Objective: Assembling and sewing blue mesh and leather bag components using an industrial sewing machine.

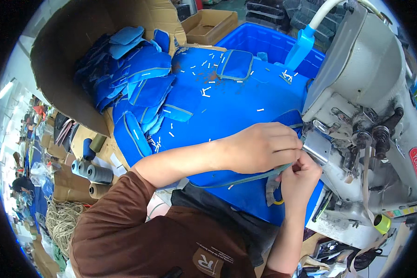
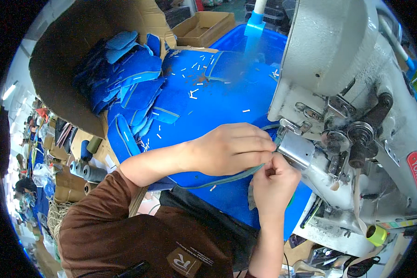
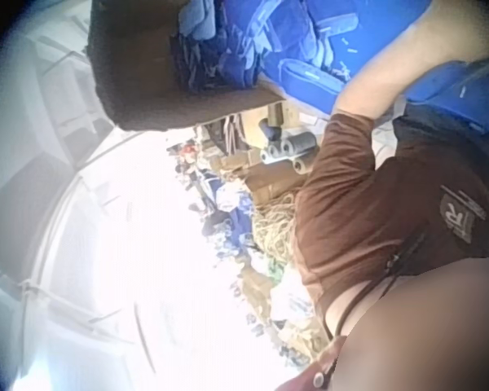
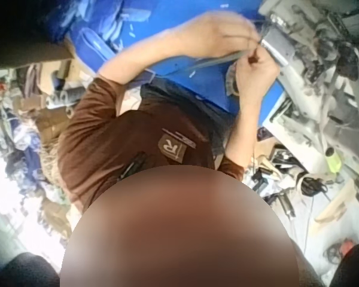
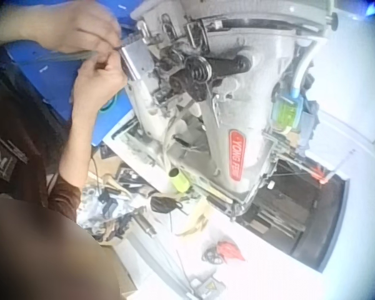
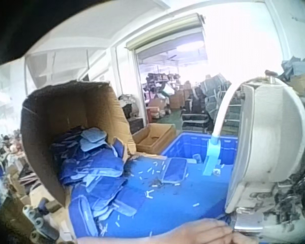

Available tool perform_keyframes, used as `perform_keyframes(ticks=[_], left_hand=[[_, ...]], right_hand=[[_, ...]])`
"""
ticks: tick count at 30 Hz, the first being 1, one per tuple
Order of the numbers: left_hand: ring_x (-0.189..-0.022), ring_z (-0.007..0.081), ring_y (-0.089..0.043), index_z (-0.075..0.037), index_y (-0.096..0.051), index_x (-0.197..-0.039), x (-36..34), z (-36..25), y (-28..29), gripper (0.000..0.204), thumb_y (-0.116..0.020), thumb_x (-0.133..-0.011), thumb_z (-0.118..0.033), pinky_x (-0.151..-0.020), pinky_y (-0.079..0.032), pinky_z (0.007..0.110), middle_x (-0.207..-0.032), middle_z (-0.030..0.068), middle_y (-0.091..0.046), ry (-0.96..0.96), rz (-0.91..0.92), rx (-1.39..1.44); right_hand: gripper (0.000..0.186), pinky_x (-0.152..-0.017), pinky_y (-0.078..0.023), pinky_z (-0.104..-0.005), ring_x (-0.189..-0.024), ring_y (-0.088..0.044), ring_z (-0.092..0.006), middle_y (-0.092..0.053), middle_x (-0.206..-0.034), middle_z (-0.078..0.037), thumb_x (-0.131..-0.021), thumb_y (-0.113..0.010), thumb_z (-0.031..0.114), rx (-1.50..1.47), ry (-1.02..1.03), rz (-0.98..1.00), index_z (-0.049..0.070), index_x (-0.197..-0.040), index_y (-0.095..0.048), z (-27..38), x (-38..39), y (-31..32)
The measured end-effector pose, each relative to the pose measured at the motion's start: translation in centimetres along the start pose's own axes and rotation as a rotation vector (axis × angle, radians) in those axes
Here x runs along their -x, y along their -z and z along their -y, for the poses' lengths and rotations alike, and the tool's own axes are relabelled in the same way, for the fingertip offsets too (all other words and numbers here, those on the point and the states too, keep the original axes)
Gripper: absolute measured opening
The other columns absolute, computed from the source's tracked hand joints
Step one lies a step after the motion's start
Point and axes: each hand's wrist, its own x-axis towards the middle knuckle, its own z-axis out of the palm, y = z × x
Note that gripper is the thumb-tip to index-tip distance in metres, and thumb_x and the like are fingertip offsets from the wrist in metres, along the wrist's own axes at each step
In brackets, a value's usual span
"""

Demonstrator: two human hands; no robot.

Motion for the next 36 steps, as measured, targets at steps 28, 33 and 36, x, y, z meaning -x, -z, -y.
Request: perform_keyframes(ticks=[28,33,36], left_hand=[[-0.104,0.0318,-0.066,-0.005,-0.064,-0.103,0.3,-0.7,-0.1,0.027,-0.069,-0.077,0.0,-0.086,-0.055,0.04,-0.112,0.0113,-0.068,0.169,-0.072,0.199],[-0.102,0.0312,-0.068,-0.005,-0.064,-0.103,0.0,-0.8,0.3,0.023,-0.069,-0.081,0.0,-0.083,-0.056,0.038,-0.109,0.0119,-0.069,0.326,-0.063,0.323],[-0.098,0.0301,-0.069,-0.006,-0.065,-0.102,-0.1,-0.7,0.5,0.017,-0.07,-0.086,-0.004,-0.081,-0.056,0.037,-0.107,0.0105,-0.07,0.398,-0.091,0.426]], right_hand=[[0.01,-0.042,-0.041,-0.0185,-0.047,-0.051,-0.0037,-0.06,-0.062,0.0,-0.095,-0.062,0.002,-0.344,-0.181,0.057,0.001,-0.086,-0.065,1.0,0.0,1.4],[0.02,-0.044,-0.032,-0.0172,-0.052,-0.045,0.0005,-0.056,-0.063,0.004,-0.097,-0.065,0.011,-0.294,-0.139,-0.034,0.003,-0.08,-0.059,1.7,0.9,0.9],[0.026,-0.046,-0.028,-0.0173,-0.053,-0.039,0.0025,-0.049,-0.061,0.008,-0.097,-0.065,0.011,-0.168,-0.151,0.009,0.003,-0.074,-0.055,1.6,1.0,0.6]])
